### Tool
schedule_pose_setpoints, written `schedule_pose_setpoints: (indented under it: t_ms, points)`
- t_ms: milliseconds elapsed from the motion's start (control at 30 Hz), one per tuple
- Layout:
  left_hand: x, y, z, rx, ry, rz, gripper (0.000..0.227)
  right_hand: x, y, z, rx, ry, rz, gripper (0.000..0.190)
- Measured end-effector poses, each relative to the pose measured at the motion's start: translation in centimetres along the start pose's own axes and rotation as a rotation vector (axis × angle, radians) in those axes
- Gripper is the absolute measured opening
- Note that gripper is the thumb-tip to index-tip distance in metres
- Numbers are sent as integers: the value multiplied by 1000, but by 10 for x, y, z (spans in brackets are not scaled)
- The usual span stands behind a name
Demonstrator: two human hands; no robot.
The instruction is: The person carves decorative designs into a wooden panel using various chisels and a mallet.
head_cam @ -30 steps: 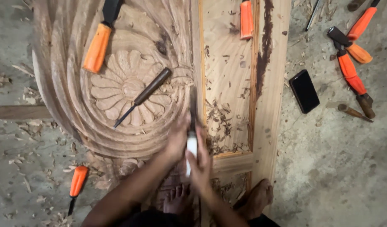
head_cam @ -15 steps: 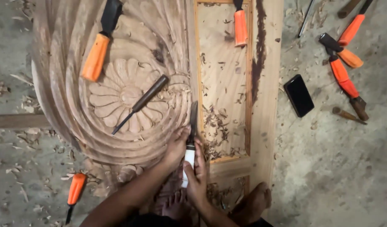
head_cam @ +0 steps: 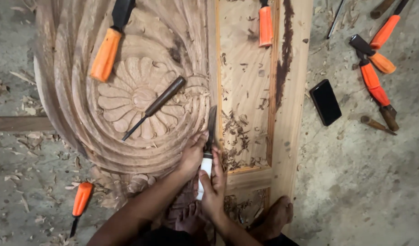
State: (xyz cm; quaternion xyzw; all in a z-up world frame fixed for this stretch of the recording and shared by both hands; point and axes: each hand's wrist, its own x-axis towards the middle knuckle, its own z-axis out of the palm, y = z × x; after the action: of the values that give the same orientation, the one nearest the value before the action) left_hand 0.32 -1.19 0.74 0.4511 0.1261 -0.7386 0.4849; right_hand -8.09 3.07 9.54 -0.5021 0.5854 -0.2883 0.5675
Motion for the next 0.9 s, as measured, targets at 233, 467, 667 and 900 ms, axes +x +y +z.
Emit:
schedule_pose_setpoints:
  t_ms: [233,467,667,900]
  points:
    - [14,-13,-4,-10,-31,101,31,3,0,-4,135,0,125,70]
    - [9,20,18,73,66,56,30,24,16,-12,219,-53,71,68]
    - [28,4,14,103,31,212,29,27,8,-29,280,-111,155,71]
    - [16,-24,6,30,67,116,29,3,30,-41,-50,-76,133,67]
